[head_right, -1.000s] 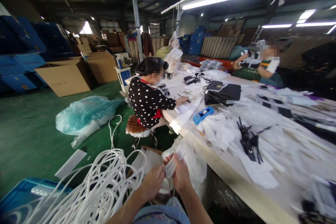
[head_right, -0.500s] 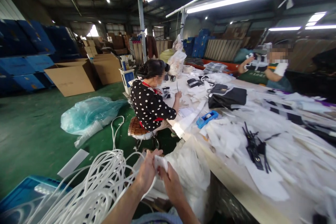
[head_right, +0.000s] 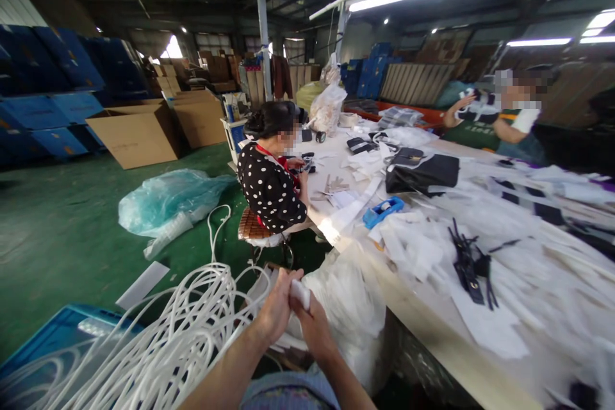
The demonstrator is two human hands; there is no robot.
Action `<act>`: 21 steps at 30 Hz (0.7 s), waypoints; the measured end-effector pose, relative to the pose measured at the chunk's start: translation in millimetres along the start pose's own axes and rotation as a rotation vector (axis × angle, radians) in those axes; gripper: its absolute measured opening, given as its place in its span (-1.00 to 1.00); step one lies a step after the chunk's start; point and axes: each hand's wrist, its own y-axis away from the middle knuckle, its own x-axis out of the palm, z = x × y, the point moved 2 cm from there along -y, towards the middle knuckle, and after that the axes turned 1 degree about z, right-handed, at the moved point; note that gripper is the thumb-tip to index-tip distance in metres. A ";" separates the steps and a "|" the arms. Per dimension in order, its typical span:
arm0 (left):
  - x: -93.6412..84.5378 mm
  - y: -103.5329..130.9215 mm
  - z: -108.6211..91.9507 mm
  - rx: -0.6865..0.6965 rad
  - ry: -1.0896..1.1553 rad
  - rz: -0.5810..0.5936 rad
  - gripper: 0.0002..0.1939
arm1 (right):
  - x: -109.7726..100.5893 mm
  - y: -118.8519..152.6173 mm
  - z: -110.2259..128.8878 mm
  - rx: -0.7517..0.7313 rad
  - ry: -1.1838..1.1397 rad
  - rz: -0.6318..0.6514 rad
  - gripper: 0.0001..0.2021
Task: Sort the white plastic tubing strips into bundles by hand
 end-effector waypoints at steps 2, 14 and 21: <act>-4.9 2.9 1.7 0.004 -0.090 0.032 -0.29 | -4.2 0.1 5.1 0.045 -0.078 -0.015 -0.58; -15.5 20.5 19.3 0.204 -0.838 0.170 -0.81 | -26.2 -10.6 3.5 0.164 -0.551 -0.283 -0.44; -25.5 11.7 16.7 0.265 -0.713 -0.091 -0.64 | -28.5 -9.0 11.4 0.077 -0.567 -0.228 -0.52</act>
